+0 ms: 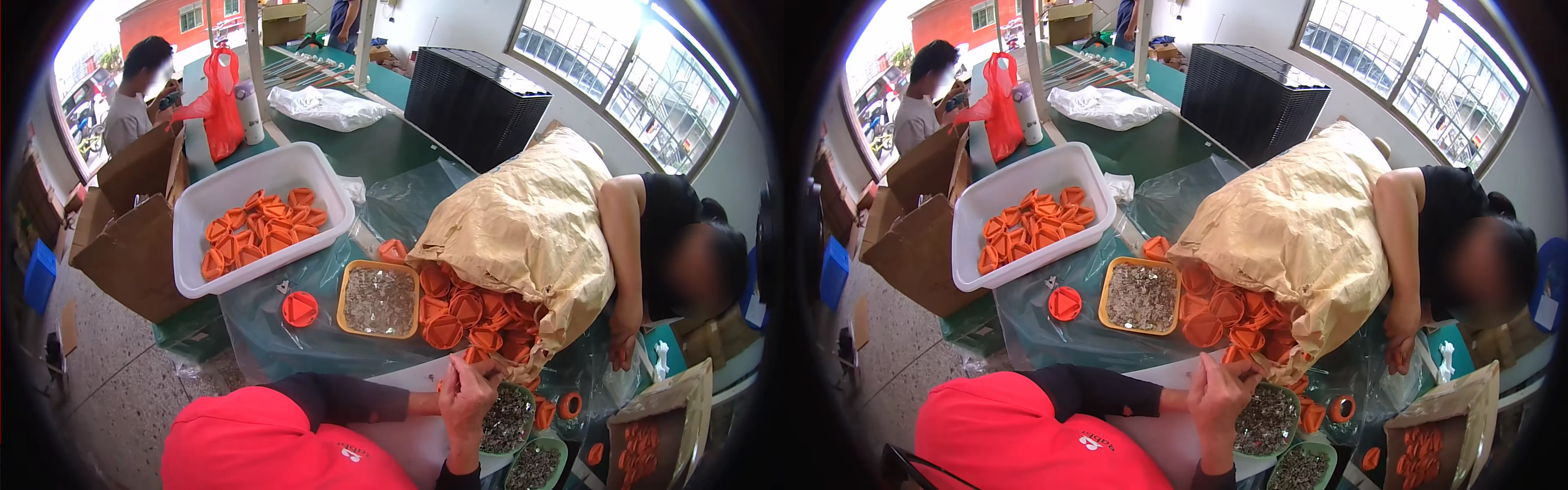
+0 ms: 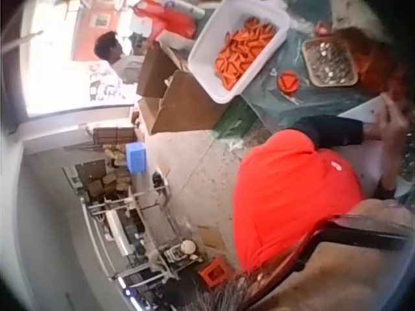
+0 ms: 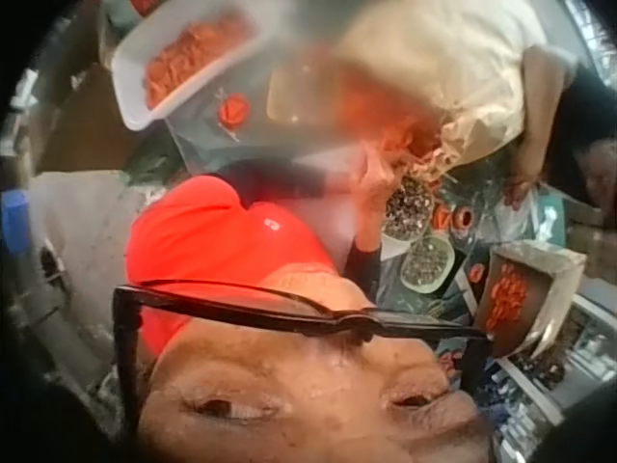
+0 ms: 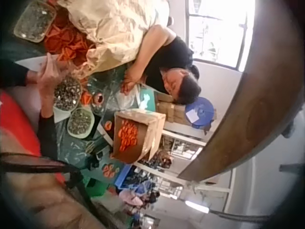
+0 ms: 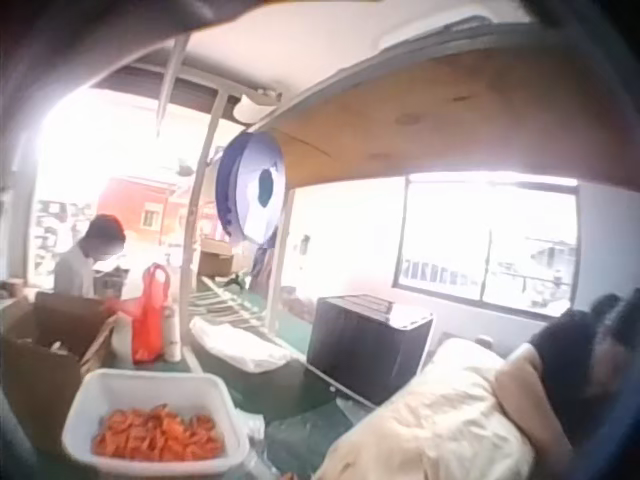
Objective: The person assembles plastic triangular housings by fitting components together by hand and securing parts inside using a small metal tool.
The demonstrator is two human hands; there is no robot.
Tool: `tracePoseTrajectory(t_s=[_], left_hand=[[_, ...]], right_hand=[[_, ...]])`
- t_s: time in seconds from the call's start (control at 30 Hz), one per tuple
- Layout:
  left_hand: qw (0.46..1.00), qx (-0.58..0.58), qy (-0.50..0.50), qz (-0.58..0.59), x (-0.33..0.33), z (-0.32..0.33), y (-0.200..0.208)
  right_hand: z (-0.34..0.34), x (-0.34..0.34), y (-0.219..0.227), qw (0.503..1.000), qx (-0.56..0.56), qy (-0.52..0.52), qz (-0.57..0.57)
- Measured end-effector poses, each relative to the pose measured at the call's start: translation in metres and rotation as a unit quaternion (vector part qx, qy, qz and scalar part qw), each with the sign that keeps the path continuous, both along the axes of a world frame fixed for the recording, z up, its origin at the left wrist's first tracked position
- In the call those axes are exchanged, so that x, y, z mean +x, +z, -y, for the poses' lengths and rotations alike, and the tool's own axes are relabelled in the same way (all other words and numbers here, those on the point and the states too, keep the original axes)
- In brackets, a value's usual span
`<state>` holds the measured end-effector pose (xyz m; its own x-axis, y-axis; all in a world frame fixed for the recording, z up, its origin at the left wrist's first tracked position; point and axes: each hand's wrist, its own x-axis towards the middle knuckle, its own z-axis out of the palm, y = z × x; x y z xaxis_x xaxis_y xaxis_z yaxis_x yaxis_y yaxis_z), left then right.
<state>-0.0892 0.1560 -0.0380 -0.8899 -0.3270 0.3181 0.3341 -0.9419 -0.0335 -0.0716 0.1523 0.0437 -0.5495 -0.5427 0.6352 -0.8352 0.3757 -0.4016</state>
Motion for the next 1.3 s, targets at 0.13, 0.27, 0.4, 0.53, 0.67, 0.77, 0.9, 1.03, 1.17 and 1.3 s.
tracePoseTrajectory(t_s=[0.13,0.27,0.4,0.53,0.67,0.77,0.9,1.03,1.17,1.3], left_hand=[[0.999,0.032,0.010,0.018,-0.010,-0.008,0.006],[0.997,0.061,0.013,0.036,-0.016,-0.011,0.004],[0.995,0.080,0.005,0.052,-0.016,-0.012,0.001],[0.993,0.099,-0.007,0.068,-0.015,-0.009,0.000],[0.990,0.116,-0.014,0.083,-0.016,-0.011,-0.003],[0.987,0.130,-0.022,0.093,-0.017,-0.019,-0.004],[0.983,0.146,-0.033,0.108,-0.012,-0.020,-0.009],[0.978,0.161,-0.044,0.123,-0.009,-0.014,-0.011],[0.996,0.024,-0.072,0.047,0.003,0.013,0.009],[0.962,-0.245,-0.105,0.063,0.000,0.029,0.029]], right_hand=[[-0.003,-0.005,0.007,0.999,0.008,-0.041,0.022],[-0.002,-0.005,0.011,0.995,0.010,-0.086,0.040],[0.001,-0.004,0.014,0.993,0.015,-0.106,0.054],[0.000,-0.008,0.014,0.996,0.024,-0.089,0.008],[-0.001,-0.009,0.011,0.996,0.014,-0.088,0.017],[-0.002,-0.008,0.011,0.995,0.015,-0.096,0.034],[-0.001,-0.009,0.012,0.995,0.012,-0.095,0.023],[0.003,-0.006,0.013,0.996,0.008,-0.087,-0.003],[0.002,-0.002,0.016,0.992,0.029,-0.120,-0.003],[-0.019,-0.026,-0.001,0.993,0.025,-0.113,-0.016]])
